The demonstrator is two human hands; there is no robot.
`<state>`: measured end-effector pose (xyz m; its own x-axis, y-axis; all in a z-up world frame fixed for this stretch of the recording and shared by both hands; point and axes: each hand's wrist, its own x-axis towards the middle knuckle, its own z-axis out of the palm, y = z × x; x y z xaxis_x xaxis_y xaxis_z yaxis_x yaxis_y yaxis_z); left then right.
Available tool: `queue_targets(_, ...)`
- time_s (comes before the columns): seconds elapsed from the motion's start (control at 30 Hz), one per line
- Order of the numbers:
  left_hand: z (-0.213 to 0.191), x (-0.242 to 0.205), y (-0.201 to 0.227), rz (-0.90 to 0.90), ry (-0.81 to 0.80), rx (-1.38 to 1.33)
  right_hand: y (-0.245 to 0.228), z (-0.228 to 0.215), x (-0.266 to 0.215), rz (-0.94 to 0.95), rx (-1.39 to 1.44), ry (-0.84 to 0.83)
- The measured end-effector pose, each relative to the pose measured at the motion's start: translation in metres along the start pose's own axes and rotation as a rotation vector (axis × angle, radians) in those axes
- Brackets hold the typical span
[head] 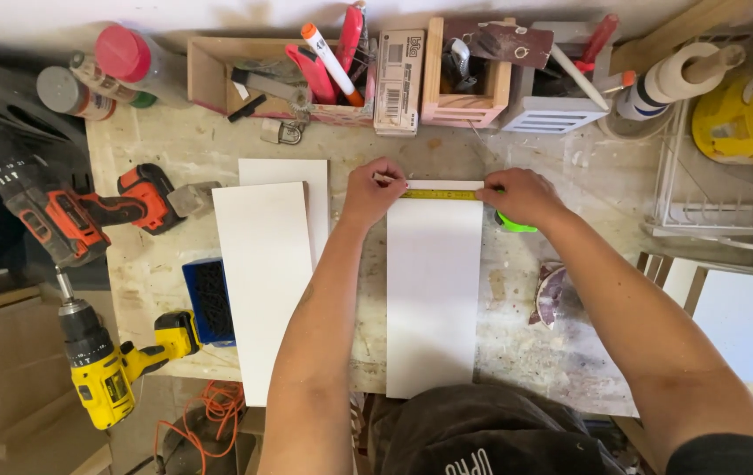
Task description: The person measures and marks white rectangular boards with a tape measure and pencil, then uses a cordless drill to create holes at the marked locations. The boards are handled one at a time on a cluttered workbench.
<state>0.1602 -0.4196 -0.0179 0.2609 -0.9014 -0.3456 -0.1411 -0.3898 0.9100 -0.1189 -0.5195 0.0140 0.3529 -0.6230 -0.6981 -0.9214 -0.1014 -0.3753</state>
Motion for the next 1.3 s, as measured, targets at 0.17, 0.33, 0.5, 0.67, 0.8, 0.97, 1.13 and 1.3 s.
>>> queue_targets(0.17,0.007,-0.003,0.003,0.008,-0.003,0.092,0.000,0.001,-0.003,0.002,0.028,0.014)
queue_targets(0.33,0.005,-0.006,0.013,0.013,-0.010,0.131,-0.001,0.000,-0.002,0.017,0.022,0.009)
queue_targets(0.5,0.007,-0.006,0.009,0.026,-0.017,0.150,-0.002,0.001,-0.002,0.020,0.012,0.008)
queue_targets(0.67,0.008,-0.006,0.011,0.018,-0.002,0.145,-0.001,0.002,-0.001,0.020,0.009,0.012)
queue_targets(0.8,0.010,-0.006,0.008,0.021,0.004,0.138,-0.001,0.003,0.001,0.028,-0.006,0.008)
queue_targets(0.97,0.011,-0.003,0.008,-0.009,0.034,0.111,-0.004,-0.001,-0.004,0.026,0.018,0.009)
queue_targets(1.13,0.035,-0.001,0.012,-0.065,-0.028,0.015,-0.001,-0.001,-0.003,-0.002,0.027,0.003)
queue_targets(1.3,0.059,0.004,0.018,-0.085,-0.138,0.064,-0.003,-0.004,-0.004,-0.001,0.032,-0.020)
